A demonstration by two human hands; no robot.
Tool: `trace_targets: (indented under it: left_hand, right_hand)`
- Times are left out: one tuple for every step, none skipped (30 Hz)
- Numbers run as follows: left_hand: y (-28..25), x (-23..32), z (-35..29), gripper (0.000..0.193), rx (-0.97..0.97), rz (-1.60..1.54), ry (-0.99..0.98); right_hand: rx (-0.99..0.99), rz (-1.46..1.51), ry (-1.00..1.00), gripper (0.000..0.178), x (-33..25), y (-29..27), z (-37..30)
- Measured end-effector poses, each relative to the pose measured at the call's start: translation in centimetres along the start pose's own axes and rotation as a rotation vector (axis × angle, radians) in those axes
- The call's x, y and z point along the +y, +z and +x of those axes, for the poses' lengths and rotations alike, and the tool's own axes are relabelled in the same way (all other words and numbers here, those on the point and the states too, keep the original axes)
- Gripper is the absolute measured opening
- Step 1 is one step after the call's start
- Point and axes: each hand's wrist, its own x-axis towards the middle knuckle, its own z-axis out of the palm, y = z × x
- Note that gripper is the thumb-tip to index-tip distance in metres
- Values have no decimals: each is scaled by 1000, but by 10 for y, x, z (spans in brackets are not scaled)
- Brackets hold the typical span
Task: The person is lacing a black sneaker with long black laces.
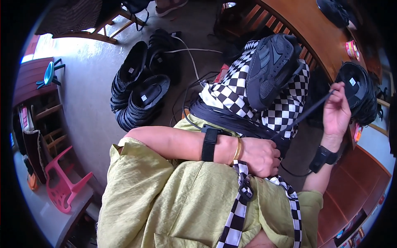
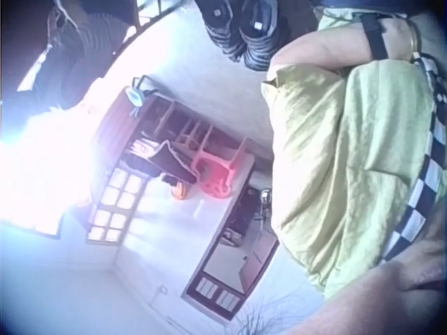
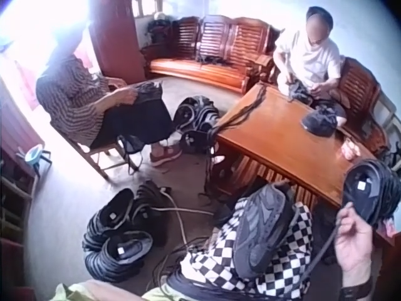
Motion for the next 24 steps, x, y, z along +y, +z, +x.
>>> trace_targets:
  left_hand:
    - [1, -1, 0, 16, -2, -18, -4]
    - [2, -2, 1, 16, -3, -42, 0]
    - [2, -2, 2, 17, -32, -58, 4]
    - [2, -3, 1, 17, -31, -62, 7]
    - [2, -5, 1, 18, -40, -106, 14]
    - [2, -8, 2, 19, -50, -147, 17]
    - [1, -9, 0, 22, -78, -171, 10]
    - [-1, -10, 0, 24, -95, -160, 10]
    - [0, -11, -1, 24, -98, -165, 3]
    - [1, -11, -2, 24, -100, -169, -4]
    - [-2, -12, -2, 23, -120, -183, -13]
    - [-3, -12, -2, 23, -123, -188, 5]
    - [-4, -11, -2, 22, -151, -195, -25]
    - [-6, -11, -3, 21, -181, -201, -57]
    - [-9, -11, -1, 19, -229, -199, -77]
    - [-8, -11, -1, 19, -237, -202, -65]
    - [-8, -12, 0, 19, -229, -203, -77]
    - [-7, -12, 1, 18, -221, -206, -88]
    - [-7, -12, 2, 18, -235, -214, -97]
    - [-6, -13, 2, 18, -243, -216, -93]
    - [-3, -14, 2, 22, -256, -228, -97]
    - [-2, -15, 2, 27, -268, -240, -102]
    - [-6, -15, 2, 27, -276, -243, -100]
    - [-17, -16, 4, 33, -248, -191, -97]
  right_hand:
    - [40, -38, -43, 26, -13, -6, -2]
    - [84, -80, -94, 27, -25, -11, -6]
    - [65, -55, -94, 27, -36, -16, -10]
    - [47, -30, -94, 27, -47, -22, -13]
    - [49, 21, -98, 25, -62, -31, -18]
    - [58, 11, -112, 25, -64, -36, -19]
    - [133, -35, -209, 24, -66, -41, -20]
    - [207, -82, -309, 24, -69, -46, -21]
    - [205, -105, -325, 23, -66, -47, -21]
    - [235, -203, -405, 24, -61, -49, -21]
    - [259, -200, -416, 24, -62, -53, -20]
    - [282, -195, -426, 24, -65, -55, -20]
    - [327, -209, -465, 25, -70, -57, -19]
    - [331, -209, -480, 25, -75, -60, -18]
    - [381, -248, -574, 25, -80, -63, -16]
    - [431, -287, -667, 25, -84, -66, -14]
    - [500, -380, -741, 27, -89, -71, -13]
    - [503, -375, -754, 27, -95, -76, -15]
    - [502, -404, -775, 29, -100, -80, -18]
    - [502, -431, -790, 30, -100, -81, -19]
    - [507, -426, -798, 30, -99, -81, -19]
    - [489, -508, -803, 32, -97, -83, -18]
    - [472, -590, -802, 33, -87, -79, -15]
    - [445, -673, -778, 32, -64, -65, -13]
